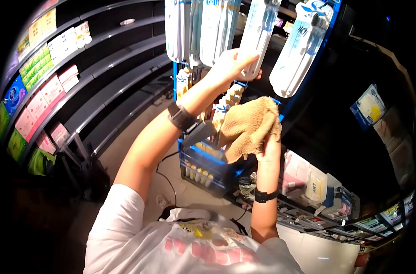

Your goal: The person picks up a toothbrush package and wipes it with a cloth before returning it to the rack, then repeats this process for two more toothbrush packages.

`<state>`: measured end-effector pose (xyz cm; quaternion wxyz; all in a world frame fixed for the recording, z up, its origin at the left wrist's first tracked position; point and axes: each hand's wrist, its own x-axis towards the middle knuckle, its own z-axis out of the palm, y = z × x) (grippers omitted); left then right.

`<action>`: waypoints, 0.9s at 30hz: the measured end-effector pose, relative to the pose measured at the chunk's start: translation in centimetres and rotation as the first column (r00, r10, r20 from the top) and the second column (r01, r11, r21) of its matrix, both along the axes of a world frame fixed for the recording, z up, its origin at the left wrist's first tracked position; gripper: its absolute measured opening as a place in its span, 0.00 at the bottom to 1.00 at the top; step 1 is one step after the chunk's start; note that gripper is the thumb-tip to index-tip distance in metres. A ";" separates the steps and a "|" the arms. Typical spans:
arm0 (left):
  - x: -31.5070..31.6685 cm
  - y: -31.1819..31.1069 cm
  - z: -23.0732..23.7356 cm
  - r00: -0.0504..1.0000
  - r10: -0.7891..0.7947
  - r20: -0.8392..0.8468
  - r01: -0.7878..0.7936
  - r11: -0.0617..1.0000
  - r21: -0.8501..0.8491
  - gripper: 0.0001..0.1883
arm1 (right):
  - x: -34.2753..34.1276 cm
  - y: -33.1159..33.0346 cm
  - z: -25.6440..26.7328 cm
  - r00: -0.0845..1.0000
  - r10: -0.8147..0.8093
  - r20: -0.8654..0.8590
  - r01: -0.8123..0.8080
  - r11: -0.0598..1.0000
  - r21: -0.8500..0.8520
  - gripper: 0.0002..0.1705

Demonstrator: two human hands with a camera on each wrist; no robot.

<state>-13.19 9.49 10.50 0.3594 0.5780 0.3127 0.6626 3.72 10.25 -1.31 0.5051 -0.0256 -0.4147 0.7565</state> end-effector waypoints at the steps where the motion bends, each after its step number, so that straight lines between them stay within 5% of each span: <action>1: -0.2 0.3 -0.1 1.000 0.010 -0.004 -0.010 1.000 0.008 0.20 | 0.2 0.0 -0.3 0.997 0.034 -0.063 -0.036 0.999 -0.035 0.22; 2: -0.6 1.1 -0.2 0.993 0.115 -0.029 -0.112 0.991 0.078 0.20 | 0.6 -1.2 -0.2 0.984 0.114 -0.140 -0.122 0.991 -0.052 0.24; 3: -0.8 1.6 -0.6 0.974 0.221 -0.046 -0.212 0.966 0.149 0.21 | 1.0 0.1 -2.0 0.991 -0.058 -0.120 0.037 0.985 -0.169 0.26; 5: -1.6 0.8 -1.3 0.734 0.563 -0.378 -0.560 0.818 0.131 0.26 | 1.5 -0.3 -2.8 0.990 -0.022 -0.139 0.000 0.988 -0.156 0.26; 7: -1.6 -0.1 -3.2 0.652 0.711 -0.263 -0.614 0.699 0.366 0.31 | 1.7 -0.8 -3.2 0.991 0.000 -0.133 -0.018 0.990 -0.139 0.26; 8: -1.5 -1.2 -4.1 0.473 0.827 -0.303 -0.701 0.562 0.439 0.33 | 1.8 -0.9 -3.3 0.991 -0.010 -0.132 -0.007 0.991 -0.130 0.26; 12: 0.0 -5.3 -8.0 0.519 0.817 -0.252 -0.645 0.568 0.511 0.23 | 2.3 -0.9 -4.1 0.994 -0.051 -0.095 0.043 0.996 -0.081 0.27; 15: 1.6 -7.0 -12.1 0.628 0.739 -0.244 -0.655 0.671 0.347 0.26 | 2.7 -2.4 -6.5 0.995 -0.039 -0.096 0.028 0.994 -0.107 0.27; 21: 2.5 -5.6 -18.0 0.630 0.693 -0.350 -0.707 0.698 0.110 0.42 | 2.9 -5.3 -10.6 0.997 0.025 -0.071 -0.038 0.982 -0.183 0.28; 27: 2.0 -4.5 -20.3 0.594 0.721 -0.357 -0.757 0.651 0.055 0.17 | 0.8 -2.0 -10.8 0.996 0.044 -0.073 -0.059 0.973 -0.223 0.28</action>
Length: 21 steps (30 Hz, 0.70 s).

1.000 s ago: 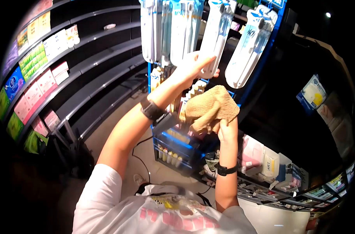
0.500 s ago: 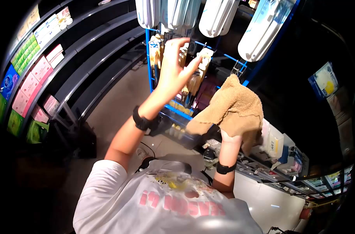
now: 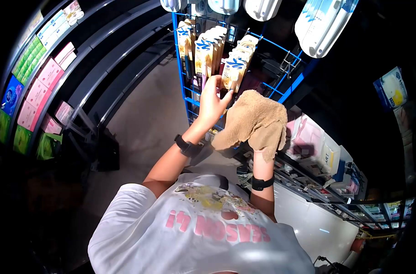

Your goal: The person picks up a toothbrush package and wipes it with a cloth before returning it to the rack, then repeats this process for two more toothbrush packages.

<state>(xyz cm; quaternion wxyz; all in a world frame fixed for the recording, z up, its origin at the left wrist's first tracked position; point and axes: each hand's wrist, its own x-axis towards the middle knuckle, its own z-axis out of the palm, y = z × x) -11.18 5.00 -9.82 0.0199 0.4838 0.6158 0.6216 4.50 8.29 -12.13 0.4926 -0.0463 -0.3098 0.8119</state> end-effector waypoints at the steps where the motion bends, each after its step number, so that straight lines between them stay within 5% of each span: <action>1: -0.1 -0.1 -0.1 0.995 -0.048 0.088 0.049 0.999 -0.008 0.12 | 0.1 0.1 -0.1 1.000 -0.004 -0.001 0.004 1.000 -0.003 0.28; 4: -0.5 -0.8 -0.4 0.958 -0.220 0.185 0.224 0.974 -0.001 0.12 | 0.3 0.0 -0.5 0.982 -0.070 0.174 0.063 0.997 0.047 0.26; 7: -0.2 -0.4 0.1 0.945 -0.303 0.123 0.287 0.949 0.133 0.12 | 0.3 0.1 -0.5 0.999 -0.032 0.043 0.032 0.999 0.007 0.25; 10: -0.1 0.0 -0.1 0.736 -0.531 0.420 0.512 0.843 0.168 0.14 | 0.3 1.5 -3.0 0.915 -0.244 0.321 0.122 0.927 0.355 0.23; 11: 0.0 0.2 -0.3 0.758 -0.519 0.394 0.499 0.852 0.160 0.12 | 0.4 0.5 -1.5 0.995 -0.055 0.082 0.048 0.995 0.084 0.23; 14: -0.3 0.4 -0.9 0.742 -0.494 0.453 0.517 0.852 0.082 0.09 | 0.4 -0.1 0.2 0.997 -0.033 0.072 0.035 0.999 -0.030 0.25; 18: 0.1 -0.2 -0.7 0.832 -0.415 0.368 0.390 0.909 0.146 0.05 | 0.2 0.2 1.2 0.991 -0.062 0.115 0.066 0.997 -0.027 0.24; 21: 0.1 -1.7 -0.1 0.873 -0.378 0.309 0.349 0.926 0.147 0.06 | 1.1 -1.0 1.4 0.997 -0.071 0.037 0.065 0.985 0.158 0.24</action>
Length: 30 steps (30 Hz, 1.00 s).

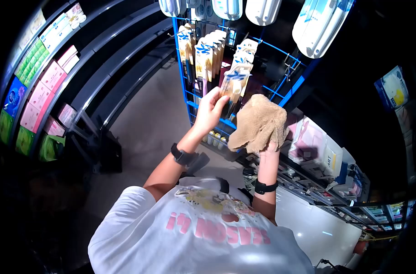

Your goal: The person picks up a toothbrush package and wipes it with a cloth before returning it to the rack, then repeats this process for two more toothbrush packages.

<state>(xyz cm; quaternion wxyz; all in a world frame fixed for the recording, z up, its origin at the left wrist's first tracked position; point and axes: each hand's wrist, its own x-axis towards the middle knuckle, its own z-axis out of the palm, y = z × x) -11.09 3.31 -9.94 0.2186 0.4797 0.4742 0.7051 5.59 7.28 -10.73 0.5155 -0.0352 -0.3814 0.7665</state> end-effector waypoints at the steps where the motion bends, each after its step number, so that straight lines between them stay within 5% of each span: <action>1: -0.2 -0.4 -0.1 1.000 0.000 -0.002 0.000 1.000 0.003 0.06 | 0.0 -0.1 0.2 1.000 -0.013 0.002 0.013 1.000 0.024 0.24; 3: 0.4 -1.9 1.9 0.996 0.062 -0.058 -0.058 0.996 0.069 0.06 | 0.2 0.0 0.5 0.998 -0.048 0.030 0.046 0.997 0.067 0.24; 5: 0.7 -4.0 4.1 0.946 0.139 -0.292 -0.123 0.990 0.071 0.05 | 0.1 0.2 0.9 0.991 -0.084 0.109 0.070 0.989 0.130 0.24; 7: 1.5 -5.3 5.5 0.938 0.160 -0.307 -0.127 0.984 0.126 0.04 | 0.1 0.2 0.7 0.950 -0.177 0.255 0.111 0.961 0.255 0.25; 10: 2.4 -6.7 7.0 0.923 0.144 -0.357 -0.093 0.984 0.155 0.05 | 0.0 -0.6 -1.6 0.677 -0.551 0.488 0.162 0.758 0.632 0.25; 11: 2.8 -6.9 7.3 0.915 0.145 -0.376 -0.094 0.984 0.153 0.06 | -0.1 -1.4 -1.7 0.674 -0.550 0.493 0.160 0.761 0.629 0.25; 12: 3.0 -7.0 7.6 0.886 0.181 -0.428 -0.101 0.974 0.201 0.07 | -0.4 -2.7 -1.8 0.923 -0.233 0.308 0.129 0.938 0.322 0.25; 13: 3.1 -7.0 7.8 0.852 0.218 -0.476 -0.105 0.962 0.252 0.08 | -0.5 -3.5 -1.7 0.999 0.045 -0.030 -0.044 0.999 0.021 0.25; 14: 3.2 -7.2 7.6 0.869 0.201 -0.453 -0.095 0.965 0.246 0.09 | -0.7 -3.9 -1.4 0.985 0.084 -0.148 -0.093 0.994 -0.056 0.25; 25: 3.7 -7.5 7.0 0.864 0.205 -0.459 -0.107 0.967 0.231 0.11 | -1.6 -5.1 0.1 0.994 -0.022 -0.104 0.020 1.000 -0.022 0.25; 30: 3.6 -7.8 7.1 0.926 0.092 -0.367 -0.066 0.994 0.083 0.02 | -0.9 -4.3 2.5 0.992 0.033 -0.120 -0.028 0.999 0.041 0.25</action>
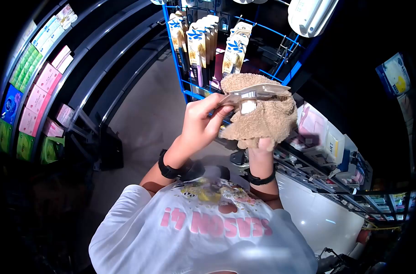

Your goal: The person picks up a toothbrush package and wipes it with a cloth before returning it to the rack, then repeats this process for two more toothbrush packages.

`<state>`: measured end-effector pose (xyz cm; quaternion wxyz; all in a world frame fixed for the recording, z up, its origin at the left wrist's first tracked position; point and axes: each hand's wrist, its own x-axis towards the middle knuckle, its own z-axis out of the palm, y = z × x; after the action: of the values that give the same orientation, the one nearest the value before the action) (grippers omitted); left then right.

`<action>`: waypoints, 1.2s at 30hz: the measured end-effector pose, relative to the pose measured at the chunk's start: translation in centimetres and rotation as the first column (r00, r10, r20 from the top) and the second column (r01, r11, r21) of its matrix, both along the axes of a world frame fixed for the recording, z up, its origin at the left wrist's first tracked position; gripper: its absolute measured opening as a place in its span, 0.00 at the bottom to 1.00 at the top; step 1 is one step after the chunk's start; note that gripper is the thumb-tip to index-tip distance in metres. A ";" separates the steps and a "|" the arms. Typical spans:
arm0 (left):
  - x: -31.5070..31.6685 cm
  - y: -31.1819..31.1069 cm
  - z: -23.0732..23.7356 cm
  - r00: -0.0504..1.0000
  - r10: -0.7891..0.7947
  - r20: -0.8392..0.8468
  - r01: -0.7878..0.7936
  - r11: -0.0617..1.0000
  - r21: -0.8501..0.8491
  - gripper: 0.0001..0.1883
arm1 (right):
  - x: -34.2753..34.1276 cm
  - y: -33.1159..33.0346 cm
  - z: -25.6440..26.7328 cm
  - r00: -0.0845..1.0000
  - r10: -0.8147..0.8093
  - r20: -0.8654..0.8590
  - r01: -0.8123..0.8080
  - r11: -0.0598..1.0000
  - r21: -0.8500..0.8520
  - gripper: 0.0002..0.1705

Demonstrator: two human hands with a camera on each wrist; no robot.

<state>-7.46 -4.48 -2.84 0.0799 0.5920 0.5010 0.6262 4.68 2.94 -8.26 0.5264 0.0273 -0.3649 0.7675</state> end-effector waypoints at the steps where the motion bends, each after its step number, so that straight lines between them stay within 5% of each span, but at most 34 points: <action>1: 0.0 0.2 -0.3 0.999 -0.017 0.049 0.016 1.000 0.019 0.02 | 0.1 0.1 0.5 1.000 0.010 0.006 -0.010 1.000 0.019 0.25; 5: -0.4 0.2 -0.3 0.995 -0.059 0.078 0.059 0.998 0.013 0.02 | 0.1 0.1 1.8 0.999 0.010 0.046 -0.015 0.993 0.118 0.25; 7: 0.1 0.1 0.2 0.983 -0.095 0.160 0.091 0.995 0.034 0.03 | -0.1 0.0 1.8 0.985 -0.134 0.112 0.104 0.966 0.237 0.25; 9: 0.2 0.2 0.4 0.978 -0.094 0.188 0.079 0.993 0.086 0.04 | 0.2 0.1 1.5 0.968 -0.149 0.200 0.115 0.978 0.172 0.28; 11: 0.2 0.1 0.6 0.976 -0.111 0.186 0.104 0.994 0.043 0.04 | 0.3 0.2 0.9 0.676 -0.649 0.349 0.288 0.669 0.685 0.31; 13: 0.6 0.3 1.1 0.879 -0.209 0.429 0.180 0.978 0.108 0.06 | -0.3 0.3 0.3 0.727 -0.562 0.393 0.272 0.762 0.587 0.33; 15: -0.3 0.4 0.5 0.879 -0.234 0.416 0.223 0.972 0.075 0.09 | -0.9 0.4 0.1 0.693 -0.554 0.462 0.225 0.775 0.591 0.33; 16: -0.3 0.5 0.4 0.851 -0.225 0.475 0.182 0.974 0.135 0.10 | -0.8 0.5 0.5 0.617 -0.644 0.451 0.187 0.677 0.712 0.32; 18: -1.0 0.6 0.4 0.814 -0.246 0.527 0.146 0.963 0.225 0.15 | -1.0 0.8 0.4 0.797 -0.288 0.531 0.034 0.899 0.437 0.27; 20: -2.2 0.7 0.6 0.800 -0.249 0.546 0.119 0.957 0.263 0.16 | -1.5 0.9 1.5 0.874 0.095 0.477 -0.211 0.958 0.195 0.20; 23: -3.1 0.7 1.2 0.771 -0.270 0.577 0.103 0.947 0.305 0.16 | -1.3 1.4 1.4 0.800 0.293 0.523 -0.384 0.921 0.072 0.21; 25: -3.2 0.7 2.0 0.744 -0.302 0.596 0.091 0.929 0.358 0.16 | -1.1 2.0 0.0 0.789 0.272 0.551 -0.409 0.901 0.141 0.22; 28: -3.4 1.3 2.3 0.728 -0.301 0.616 0.148 0.946 0.287 0.17 | -0.8 1.6 -0.8 0.744 -0.070 0.664 -0.353 0.803 0.481 0.21; 29: -3.3 1.5 1.9 0.666 -0.321 0.673 0.220 0.947 0.235 0.18 | -0.7 1.3 -0.7 0.741 0.235 0.629 -0.439 0.878 0.189 0.22; 30: -2.9 1.3 2.0 0.606 -0.401 0.687 0.353 0.910 0.220 0.18 | -0.8 1.3 -1.5 0.727 -0.100 0.679 -0.356 0.791 0.498 0.22; 31: -2.5 1.1 2.0 0.533 -0.475 0.700 0.489 0.848 0.204 0.18 | -1.0 1.5 -2.2 0.678 -0.435 0.593 -0.281 0.591 0.756 0.22; 33: -2.3 1.4 0.9 0.537 -0.541 0.647 0.561 0.802 0.205 0.19 | -1.7 0.9 -0.6 0.762 -0.161 0.627 -0.210 0.855 0.475 0.19; 34: -2.2 1.3 0.8 0.551 -0.522 0.651 0.554 0.812 0.182 0.20 | -1.5 1.1 -0.8 0.835 0.102 0.541 -0.259 0.940 0.223 0.16; 35: -2.4 1.4 0.5 0.558 -0.518 0.649 0.562 0.811 0.164 0.20 | -1.6 1.4 0.1 0.840 0.084 0.535 -0.245 0.940 0.237 0.16; 36: -2.6 1.2 0.4 0.563 -0.534 0.631 0.582 0.798 0.156 0.18 | -1.4 1.5 1.3 0.918 0.231 0.321 -0.305 0.930 0.205 0.15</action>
<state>-10.08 -3.24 -2.46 0.4617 0.4628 0.2500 0.7142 3.24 4.43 -6.94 0.3481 0.0301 -0.5253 0.7759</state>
